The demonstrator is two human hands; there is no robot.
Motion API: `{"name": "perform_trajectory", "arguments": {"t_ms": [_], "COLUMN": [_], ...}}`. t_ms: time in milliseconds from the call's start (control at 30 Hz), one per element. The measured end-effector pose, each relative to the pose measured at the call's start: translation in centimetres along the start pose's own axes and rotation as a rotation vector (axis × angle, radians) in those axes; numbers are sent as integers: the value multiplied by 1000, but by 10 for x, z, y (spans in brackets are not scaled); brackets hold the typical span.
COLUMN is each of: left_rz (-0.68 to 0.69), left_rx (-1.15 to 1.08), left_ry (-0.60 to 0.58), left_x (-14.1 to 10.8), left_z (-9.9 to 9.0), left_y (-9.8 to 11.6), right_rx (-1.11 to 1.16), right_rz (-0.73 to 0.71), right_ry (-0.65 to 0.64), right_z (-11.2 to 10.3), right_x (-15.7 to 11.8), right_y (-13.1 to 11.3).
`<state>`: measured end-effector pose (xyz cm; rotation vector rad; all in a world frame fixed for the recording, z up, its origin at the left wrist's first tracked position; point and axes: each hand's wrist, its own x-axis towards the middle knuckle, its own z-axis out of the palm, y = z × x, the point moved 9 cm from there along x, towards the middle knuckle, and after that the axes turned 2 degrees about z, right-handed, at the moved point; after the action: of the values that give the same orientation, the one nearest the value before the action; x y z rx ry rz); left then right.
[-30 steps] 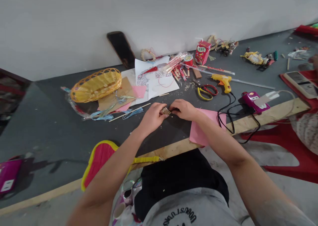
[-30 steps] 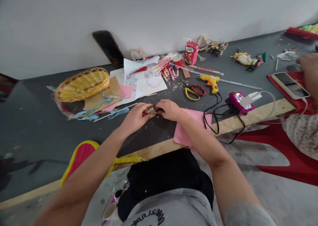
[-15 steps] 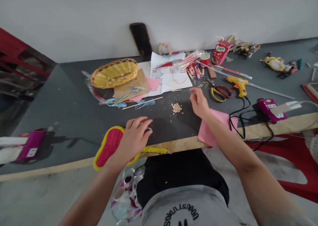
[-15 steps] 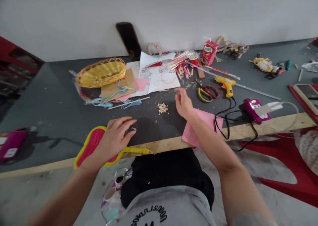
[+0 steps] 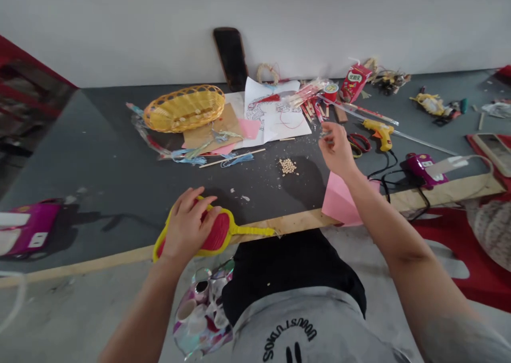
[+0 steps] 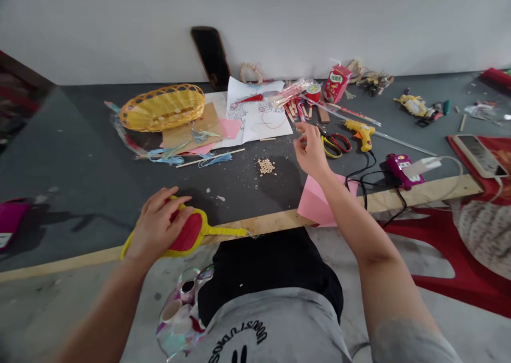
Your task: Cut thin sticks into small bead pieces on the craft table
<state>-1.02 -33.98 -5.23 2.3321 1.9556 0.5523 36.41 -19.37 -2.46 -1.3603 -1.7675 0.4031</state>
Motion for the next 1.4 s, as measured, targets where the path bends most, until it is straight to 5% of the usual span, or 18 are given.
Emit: {"name": "perform_trajectory", "arguments": {"t_ms": [233, 567, 667, 833, 1033, 1233, 1400], "left_rz": [-23, -40, -26, 109, 165, 249, 322], "left_rx": [-9, 74, 72, 12, -95, -95, -69], "left_ry": [23, -13, 36, 94, 115, 82, 157], "left_x": [0, 3, 9, 25, 35, 31, 19], "left_z": [-8, -14, -22, -25, -25, -34, -40], "left_y": [-9, -56, -48, -5, 25, 36, 34], "right_rx": [-255, -447, -472, -500, -501, -383, -502], "right_rz": [-133, -82, -86, -66, -88, -38, 130], "right_ry": [-233, -148, -207, -302, -253, -113, 74], "right_z": [-32, -92, -83, -43, -30, -80, -143], "right_x": [-34, -102, -126, -157, -151, -126, -105], "right_y": [-23, -4, -8, -10, -8, -7, 33]}}
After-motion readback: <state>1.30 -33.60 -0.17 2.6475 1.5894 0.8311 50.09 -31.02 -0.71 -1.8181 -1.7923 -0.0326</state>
